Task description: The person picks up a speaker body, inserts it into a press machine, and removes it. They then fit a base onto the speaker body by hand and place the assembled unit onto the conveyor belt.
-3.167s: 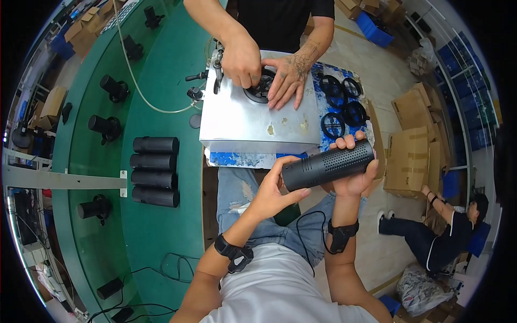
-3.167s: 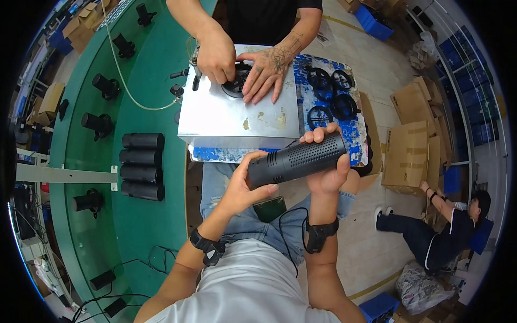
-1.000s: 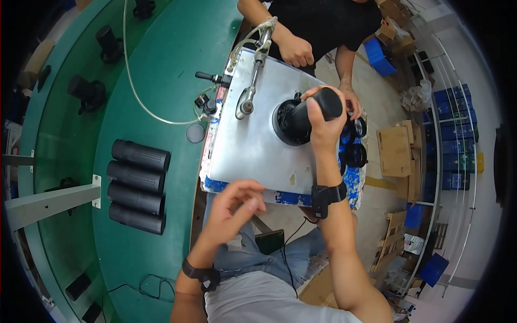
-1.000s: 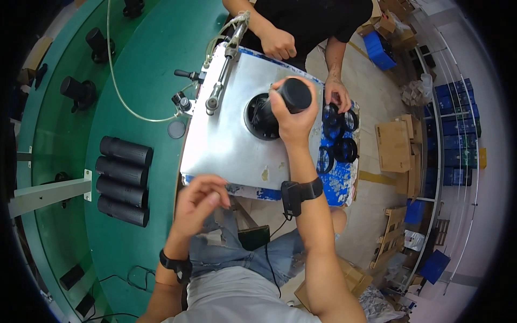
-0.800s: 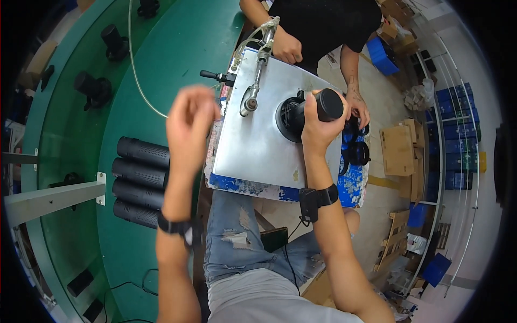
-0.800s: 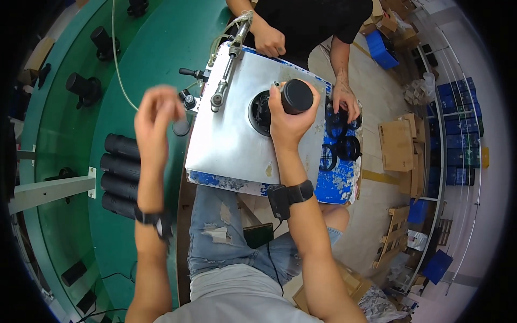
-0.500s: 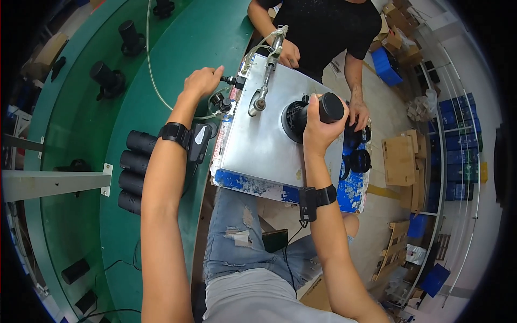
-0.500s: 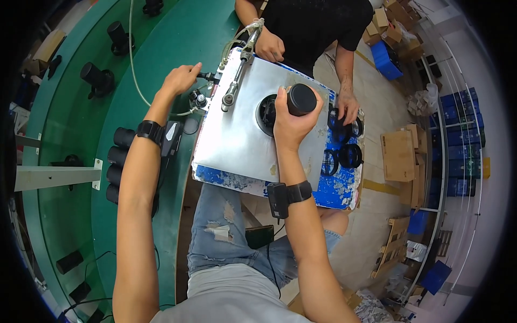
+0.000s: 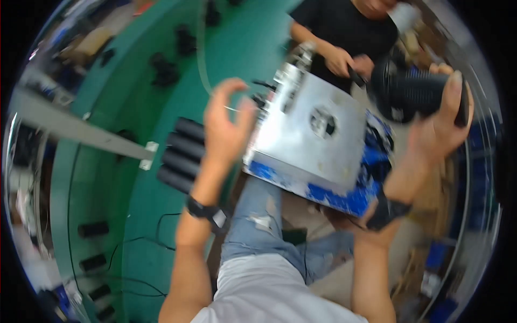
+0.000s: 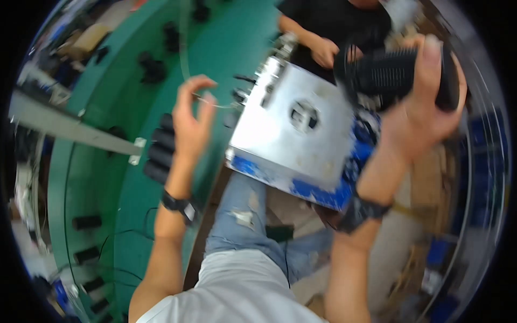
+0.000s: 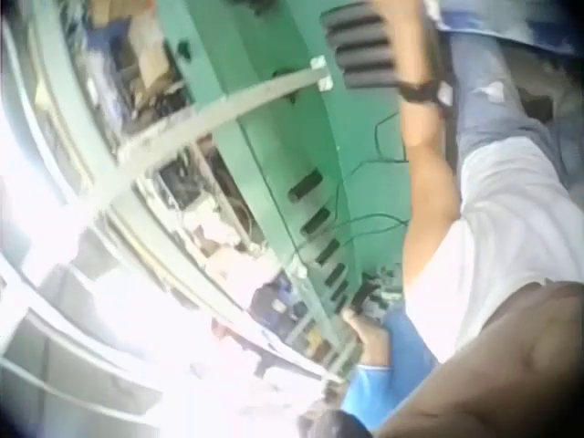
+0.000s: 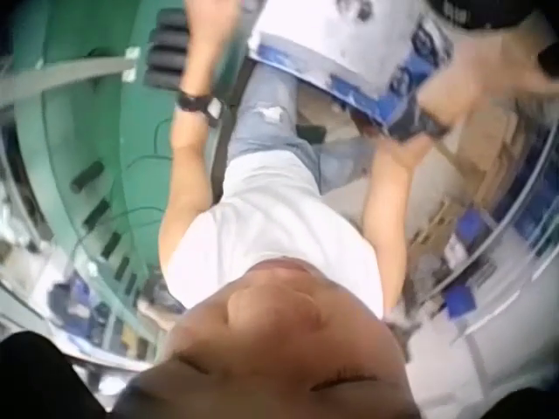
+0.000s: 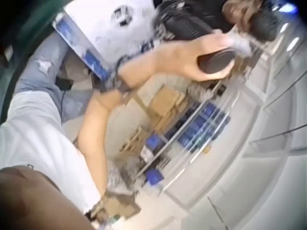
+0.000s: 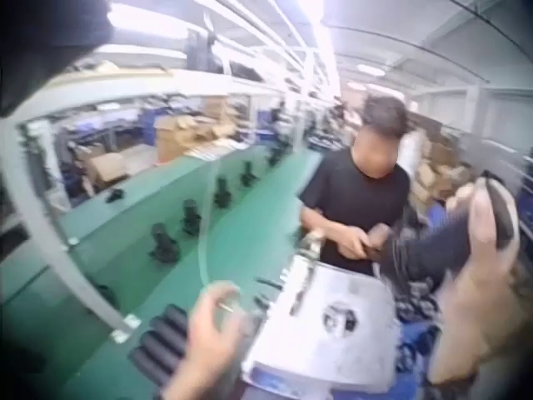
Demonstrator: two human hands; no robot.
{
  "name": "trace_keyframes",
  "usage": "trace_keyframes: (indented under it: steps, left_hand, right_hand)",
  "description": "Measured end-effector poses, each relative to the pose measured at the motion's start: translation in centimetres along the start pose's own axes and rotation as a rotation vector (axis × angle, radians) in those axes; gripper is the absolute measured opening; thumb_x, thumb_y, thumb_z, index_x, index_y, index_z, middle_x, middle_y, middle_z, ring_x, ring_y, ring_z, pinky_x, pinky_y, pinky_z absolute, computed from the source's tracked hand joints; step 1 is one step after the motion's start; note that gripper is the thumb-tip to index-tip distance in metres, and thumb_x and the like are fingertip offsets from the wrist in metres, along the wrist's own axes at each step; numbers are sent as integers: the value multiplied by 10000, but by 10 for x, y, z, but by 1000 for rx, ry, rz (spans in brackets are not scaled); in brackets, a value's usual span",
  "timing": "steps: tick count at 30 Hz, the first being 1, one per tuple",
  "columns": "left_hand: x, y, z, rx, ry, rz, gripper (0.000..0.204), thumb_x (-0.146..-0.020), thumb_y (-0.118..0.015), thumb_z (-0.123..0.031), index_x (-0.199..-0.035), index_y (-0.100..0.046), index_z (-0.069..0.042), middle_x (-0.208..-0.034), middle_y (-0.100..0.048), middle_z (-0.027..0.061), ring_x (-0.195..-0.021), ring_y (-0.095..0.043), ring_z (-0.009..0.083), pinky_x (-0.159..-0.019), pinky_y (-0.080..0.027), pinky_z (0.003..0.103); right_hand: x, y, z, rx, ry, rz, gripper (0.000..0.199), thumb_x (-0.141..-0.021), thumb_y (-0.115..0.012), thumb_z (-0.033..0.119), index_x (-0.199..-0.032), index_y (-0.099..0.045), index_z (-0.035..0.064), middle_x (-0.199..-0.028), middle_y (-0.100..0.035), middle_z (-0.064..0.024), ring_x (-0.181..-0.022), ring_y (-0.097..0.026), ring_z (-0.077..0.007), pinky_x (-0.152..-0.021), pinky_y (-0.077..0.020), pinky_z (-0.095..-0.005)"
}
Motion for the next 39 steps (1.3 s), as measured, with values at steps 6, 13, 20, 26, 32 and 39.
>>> trace_keyframes:
  steps: [6, 13, 20, 26, 32, 39]
  left_hand:
    - [127, 2, -93, -54, -294, 104, 678, -666, -781, -326, -1216, -523, -24, -1173, -577, 164, -1123, -527, 363, -979, -379, 422]
    - [195, 192, 13, -260, 328, -366, 601, -656, -821, -364, -1049, -557, 7, -977, -652, 112, -881, -616, 208, -791, -491, 350]
    - [216, 405, 126, -575, 518, -876, 642, -652, -801, -458, -1010, -540, 7, -980, -654, 210, -920, -648, 327, -806, -502, 407]
    - [238, 413, 172, -708, 711, -855, 806, -646, -765, -543, -1137, -475, 27, -1050, -638, 245, -982, -626, 394, -854, -495, 443]
    - [215, 452, 114, -732, 384, -976, 590, -899, -511, -478, -1219, -478, 16, -1213, -525, 229, -1129, -498, 393, -965, -387, 477]
    - [258, 536, 113, -1449, 821, -690, 536, -843, -600, -409, -1270, -476, -110, -1321, -428, 170, -1200, -418, 415, -974, -401, 515]
  right_hand:
    - [203, -22, -6, -133, -415, 670, 701, -750, -704, 517, -1146, -493, -22, -1094, -567, -149, -1043, -529, -248, -1010, -356, -400]
    - [322, 36, -19, -66, -714, 944, 703, -836, -639, 459, -1313, -431, -14, -1355, -451, -146, -1273, -410, -252, -1043, -314, -397]
    - [375, 126, -84, -81, -1108, 649, 331, -963, -502, 278, -1203, -512, 50, -1129, -609, -90, -1058, -561, -171, -874, -415, -290]
    - [389, 132, -109, 13, -1163, 679, 413, -936, -553, 311, -1252, -478, 56, -1087, -617, -76, -1039, -558, -176, -880, -386, -310]
    - [403, 155, -138, -45, -1286, 597, 490, -966, -446, 437, -1277, -468, 60, -1106, -578, -62, -1000, -550, -168, -878, -374, -313]
    - [409, 148, -134, 51, -1322, 629, 515, -959, -453, 471, -1261, -496, 57, -1025, -592, -44, -943, -553, -137, -839, -392, -275]
Point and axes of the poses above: each hand's wrist, its own x-axis away from the middle knuckle, its own y-axis out of the back of the hand, z = x × y, the point moved 8 cm from there along -x, towards the middle knuckle
